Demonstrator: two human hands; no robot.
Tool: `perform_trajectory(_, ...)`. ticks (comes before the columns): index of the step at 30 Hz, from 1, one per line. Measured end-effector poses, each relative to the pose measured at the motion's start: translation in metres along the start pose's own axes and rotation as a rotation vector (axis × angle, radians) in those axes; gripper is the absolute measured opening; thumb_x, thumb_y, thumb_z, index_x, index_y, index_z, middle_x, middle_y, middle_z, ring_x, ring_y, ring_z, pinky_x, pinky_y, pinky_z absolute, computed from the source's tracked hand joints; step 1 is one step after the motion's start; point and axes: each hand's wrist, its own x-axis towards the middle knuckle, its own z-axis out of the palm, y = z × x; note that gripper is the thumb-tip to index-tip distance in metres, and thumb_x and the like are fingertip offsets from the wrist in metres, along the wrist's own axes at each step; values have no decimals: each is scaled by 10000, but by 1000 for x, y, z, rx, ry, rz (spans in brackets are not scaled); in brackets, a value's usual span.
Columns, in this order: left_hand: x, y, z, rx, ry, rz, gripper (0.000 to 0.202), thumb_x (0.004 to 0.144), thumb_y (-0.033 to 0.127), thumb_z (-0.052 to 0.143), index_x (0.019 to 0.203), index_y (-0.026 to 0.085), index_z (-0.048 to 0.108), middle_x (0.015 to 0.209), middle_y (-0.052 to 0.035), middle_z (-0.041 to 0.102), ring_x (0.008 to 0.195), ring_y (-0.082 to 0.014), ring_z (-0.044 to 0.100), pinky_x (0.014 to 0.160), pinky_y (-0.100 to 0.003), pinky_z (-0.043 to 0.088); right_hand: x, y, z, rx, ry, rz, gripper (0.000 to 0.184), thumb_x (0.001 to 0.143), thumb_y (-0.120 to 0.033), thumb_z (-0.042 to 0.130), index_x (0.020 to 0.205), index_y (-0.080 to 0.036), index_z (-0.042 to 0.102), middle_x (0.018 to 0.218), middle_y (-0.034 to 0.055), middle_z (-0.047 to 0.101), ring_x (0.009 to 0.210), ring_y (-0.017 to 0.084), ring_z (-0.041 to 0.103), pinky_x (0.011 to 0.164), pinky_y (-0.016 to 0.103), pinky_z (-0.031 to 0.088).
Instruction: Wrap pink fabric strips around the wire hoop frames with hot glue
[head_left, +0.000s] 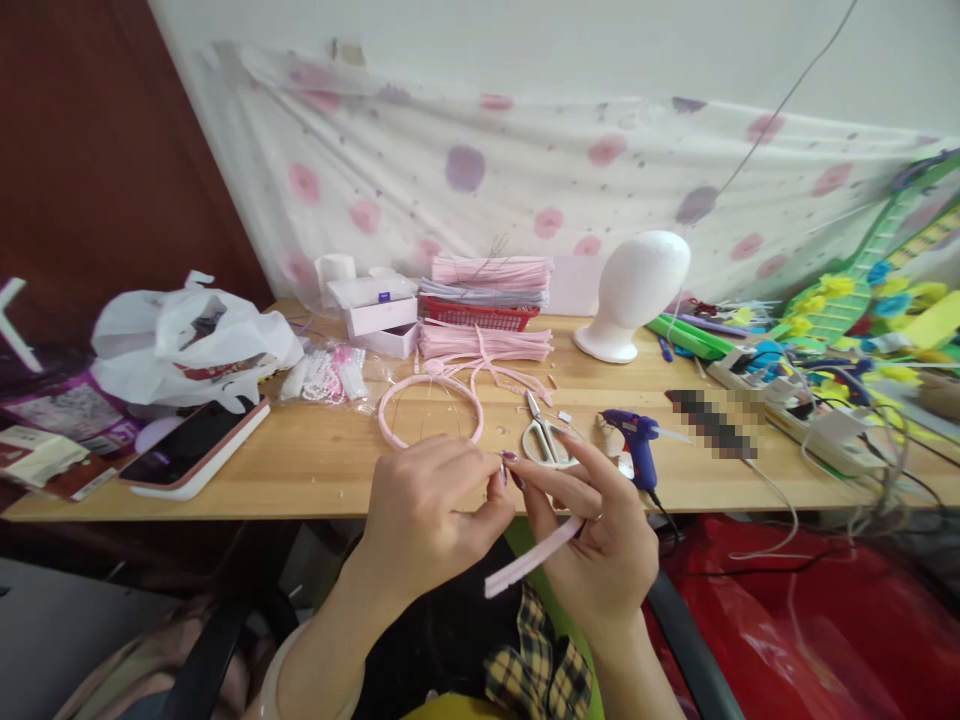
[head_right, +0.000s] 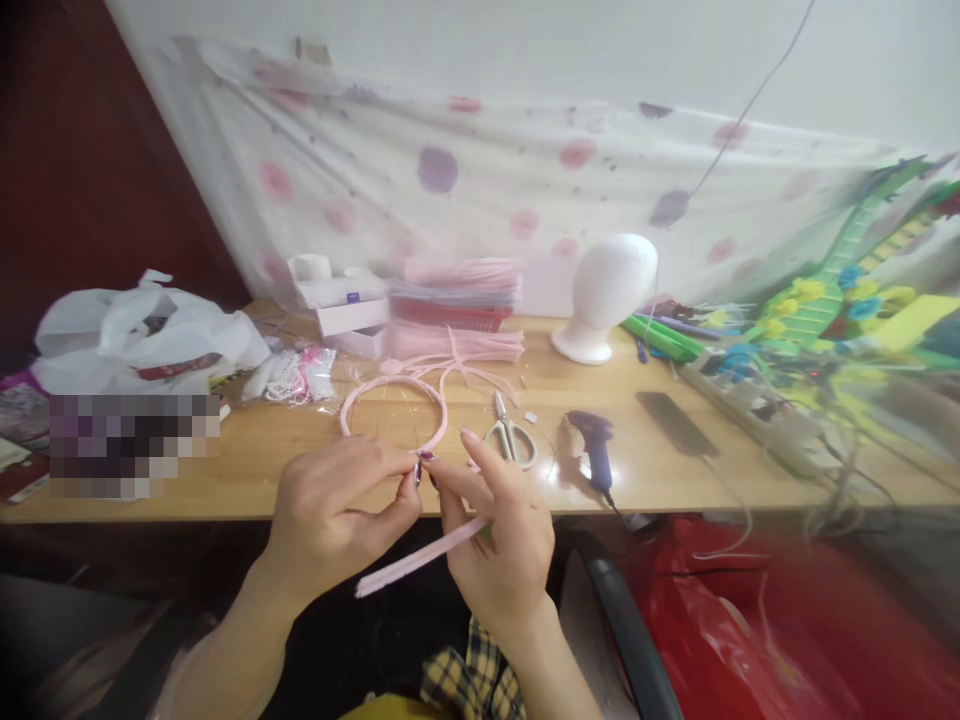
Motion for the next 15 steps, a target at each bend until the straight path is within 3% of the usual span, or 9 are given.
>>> perform_trajectory(5,-1,1,-3,-105,20,-49,124,821,66,602,814,152,690,688,-14,746,602,-133,682,595,-244,512,-4,-1,1,86,55,98,642,850,-21,723,1402,-292,535,972,-17,828,831,175,767,774,322,596)
perform_trajectory(9,-7,1,-10,-202,34,-208,92,814,110,656,864,182,684,779,9,762,692,-124,719,671,-219,554,-5,5,2,112,100,220,520,889,-75,697,1346,-280,562,984,12,815,875,174,767,708,283,557)
perform_trajectory(11,-9,-1,-15,-199,228,-286,79,820,121,686,848,194,689,756,30,748,664,-116,708,652,-218,557,-5,10,2,81,123,270,464,898,-121,700,1321,-264,574,1005,32,793,921,179,754,683,268,523)
perform_trajectory(13,-8,-3,-21,-219,538,-321,91,828,116,678,803,201,659,670,60,707,567,-113,662,595,-244,557,-5,15,1,33,168,297,387,897,-173,717,1262,-241,608,959,32,756,866,169,731,629,253,476)
perform_trajectory(15,-4,-2,-25,-269,730,-366,224,908,158,579,698,221,532,533,90,592,437,-109,567,520,-271,545,-6,19,1,7,232,316,301,901,-220,721,1191,-224,639,876,15,708,758,147,687,595,250,448)
